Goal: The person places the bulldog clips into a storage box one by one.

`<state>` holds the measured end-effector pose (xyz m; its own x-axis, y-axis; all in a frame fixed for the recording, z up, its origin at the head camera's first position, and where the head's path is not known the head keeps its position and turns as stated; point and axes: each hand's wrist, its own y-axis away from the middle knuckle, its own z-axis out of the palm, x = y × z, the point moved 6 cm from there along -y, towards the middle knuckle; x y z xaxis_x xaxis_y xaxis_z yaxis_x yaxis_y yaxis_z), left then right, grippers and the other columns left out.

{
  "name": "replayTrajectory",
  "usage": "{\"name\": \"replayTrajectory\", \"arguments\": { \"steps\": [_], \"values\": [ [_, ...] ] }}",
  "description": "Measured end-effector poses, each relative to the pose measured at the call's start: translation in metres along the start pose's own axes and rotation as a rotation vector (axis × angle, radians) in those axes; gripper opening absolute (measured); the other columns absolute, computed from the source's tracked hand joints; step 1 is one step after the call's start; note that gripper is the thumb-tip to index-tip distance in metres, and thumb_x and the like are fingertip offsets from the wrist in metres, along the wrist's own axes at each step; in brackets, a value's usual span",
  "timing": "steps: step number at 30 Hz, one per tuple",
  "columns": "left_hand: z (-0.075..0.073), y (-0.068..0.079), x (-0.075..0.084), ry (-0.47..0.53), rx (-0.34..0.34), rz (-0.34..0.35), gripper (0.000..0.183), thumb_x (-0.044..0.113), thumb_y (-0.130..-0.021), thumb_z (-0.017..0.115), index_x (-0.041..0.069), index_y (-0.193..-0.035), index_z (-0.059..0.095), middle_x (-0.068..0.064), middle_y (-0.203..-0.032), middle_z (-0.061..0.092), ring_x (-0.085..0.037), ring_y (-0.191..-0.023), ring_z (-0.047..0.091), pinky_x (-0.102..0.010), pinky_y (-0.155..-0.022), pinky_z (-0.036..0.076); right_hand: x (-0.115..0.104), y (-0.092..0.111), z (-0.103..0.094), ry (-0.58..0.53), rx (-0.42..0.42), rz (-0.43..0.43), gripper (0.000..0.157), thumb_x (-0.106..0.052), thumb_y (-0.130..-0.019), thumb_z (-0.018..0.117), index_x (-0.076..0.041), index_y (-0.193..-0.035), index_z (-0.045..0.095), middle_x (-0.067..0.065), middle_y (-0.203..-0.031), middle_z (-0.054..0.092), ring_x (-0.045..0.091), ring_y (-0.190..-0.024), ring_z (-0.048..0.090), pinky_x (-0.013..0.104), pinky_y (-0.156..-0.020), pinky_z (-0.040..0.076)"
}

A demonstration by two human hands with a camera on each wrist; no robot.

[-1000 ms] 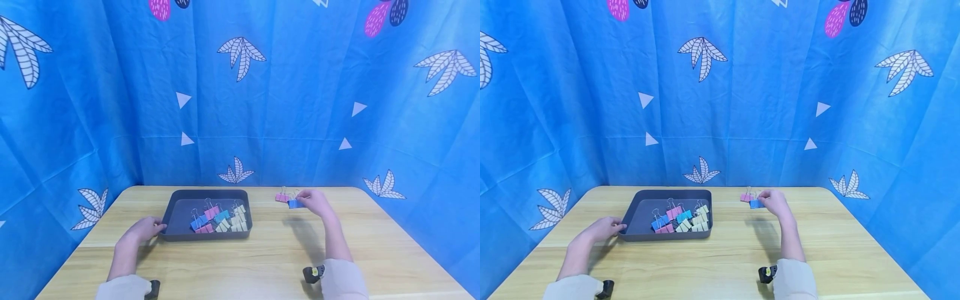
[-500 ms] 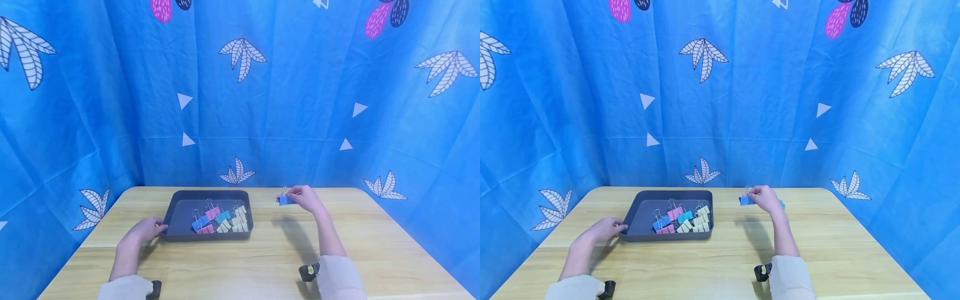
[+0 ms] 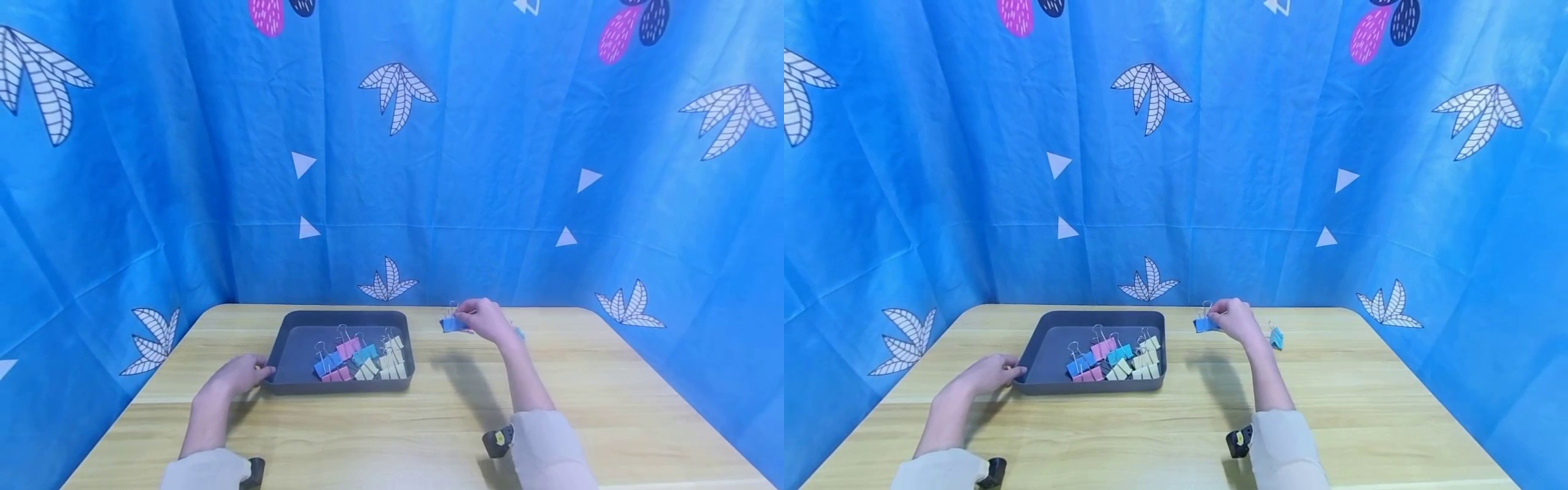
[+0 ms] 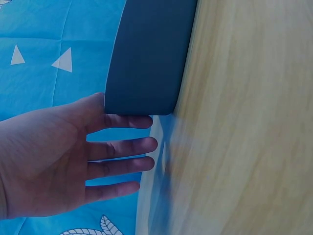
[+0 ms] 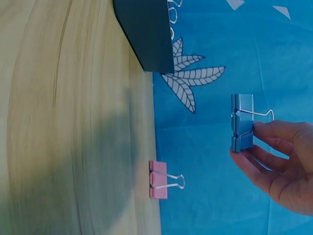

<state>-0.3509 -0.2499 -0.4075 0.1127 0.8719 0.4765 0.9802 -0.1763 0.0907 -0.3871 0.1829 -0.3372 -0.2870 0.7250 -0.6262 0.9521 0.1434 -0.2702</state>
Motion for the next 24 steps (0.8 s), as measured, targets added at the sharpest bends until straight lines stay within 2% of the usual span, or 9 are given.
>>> {"name": "replayTrajectory", "arguments": {
  "steps": [8,17,20,24],
  "values": [
    [0.0,0.0,-0.001,-0.008,0.0,-0.004,0.037,0.02,-0.094,0.052,-0.009,-0.116,0.056,-0.024,-0.107,0.059,-0.04,-0.101,0.053,-0.055,-0.085,0.041,-0.012,-0.01,0.012,-0.057,-0.009,-0.004,0.017,-0.01,-0.088,0.061,0.004,-0.094,0.068,0.011,-0.087,0.066,0.024,-0.073,0.063,0.027,-0.059,0.053],
    [0.0,0.0,0.001,-0.004,-0.005,-0.014,0.038,0.02,-0.094,0.052,-0.01,-0.117,0.056,-0.022,-0.106,0.059,-0.038,-0.099,0.054,-0.055,-0.084,0.041,-0.02,-0.018,0.014,0.028,0.023,-0.03,0.015,-0.012,-0.087,0.062,0.0,-0.093,0.069,0.009,-0.089,0.067,0.023,-0.082,0.061,0.037,-0.072,0.05],
    [0.0,0.0,0.0,-0.002,-0.006,-0.027,0.038,0.02,-0.094,0.051,-0.009,-0.118,0.055,-0.022,-0.106,0.059,-0.038,-0.099,0.054,-0.055,-0.084,0.041,-0.023,-0.019,0.014,0.024,0.039,-0.026,0.016,-0.012,-0.087,0.062,0.001,-0.093,0.069,0.01,-0.089,0.067,0.022,-0.08,0.061,0.036,-0.071,0.051],
    [0.0,0.0,-0.001,0.001,-0.006,-0.032,0.038,0.02,-0.094,0.052,-0.009,-0.118,0.055,-0.022,-0.106,0.059,-0.037,-0.098,0.054,-0.054,-0.084,0.042,-0.026,-0.022,0.018,-0.02,0.043,-0.003,0.016,-0.013,-0.087,0.063,0.001,-0.094,0.069,0.01,-0.088,0.067,0.018,-0.067,0.06,0.035,-0.06,0.052]
  ]
}}
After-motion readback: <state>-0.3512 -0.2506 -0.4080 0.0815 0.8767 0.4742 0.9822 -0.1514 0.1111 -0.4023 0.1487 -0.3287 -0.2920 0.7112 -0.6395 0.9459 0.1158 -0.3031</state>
